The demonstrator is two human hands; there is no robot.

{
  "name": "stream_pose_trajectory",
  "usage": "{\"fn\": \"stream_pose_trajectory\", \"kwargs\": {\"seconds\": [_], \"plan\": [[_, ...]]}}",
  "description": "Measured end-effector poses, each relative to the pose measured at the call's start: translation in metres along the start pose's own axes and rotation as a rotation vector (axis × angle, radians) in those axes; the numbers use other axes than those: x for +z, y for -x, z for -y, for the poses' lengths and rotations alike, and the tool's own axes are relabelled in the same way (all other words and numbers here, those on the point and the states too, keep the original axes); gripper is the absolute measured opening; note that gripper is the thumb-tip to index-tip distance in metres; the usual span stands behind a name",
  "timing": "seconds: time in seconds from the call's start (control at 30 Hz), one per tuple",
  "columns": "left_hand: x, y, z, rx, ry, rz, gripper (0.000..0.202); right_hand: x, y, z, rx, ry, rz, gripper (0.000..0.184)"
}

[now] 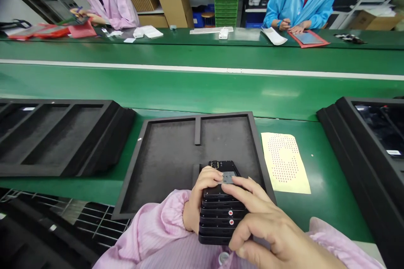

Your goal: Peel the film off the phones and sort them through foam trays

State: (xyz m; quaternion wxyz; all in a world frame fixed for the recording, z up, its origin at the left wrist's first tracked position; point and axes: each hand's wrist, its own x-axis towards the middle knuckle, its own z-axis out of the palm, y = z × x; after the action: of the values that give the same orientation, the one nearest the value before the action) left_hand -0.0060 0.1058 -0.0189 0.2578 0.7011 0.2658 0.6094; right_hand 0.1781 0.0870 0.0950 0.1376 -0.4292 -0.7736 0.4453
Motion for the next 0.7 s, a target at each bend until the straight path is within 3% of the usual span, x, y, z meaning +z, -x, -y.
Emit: {"fn": "stream_pose_trajectory", "kwargs": {"seconds": [0.5,0.7], "plan": [[0.001,0.001,0.002,0.011,0.019,-0.003,0.055,0.004,-0.008,0.006,-0.114,-0.014,-0.079,0.023],[0.001,0.002,0.002,-0.002,0.01,0.001,0.055,0.001,-0.012,0.009,-0.004,-0.173,-0.035,0.014]]}}
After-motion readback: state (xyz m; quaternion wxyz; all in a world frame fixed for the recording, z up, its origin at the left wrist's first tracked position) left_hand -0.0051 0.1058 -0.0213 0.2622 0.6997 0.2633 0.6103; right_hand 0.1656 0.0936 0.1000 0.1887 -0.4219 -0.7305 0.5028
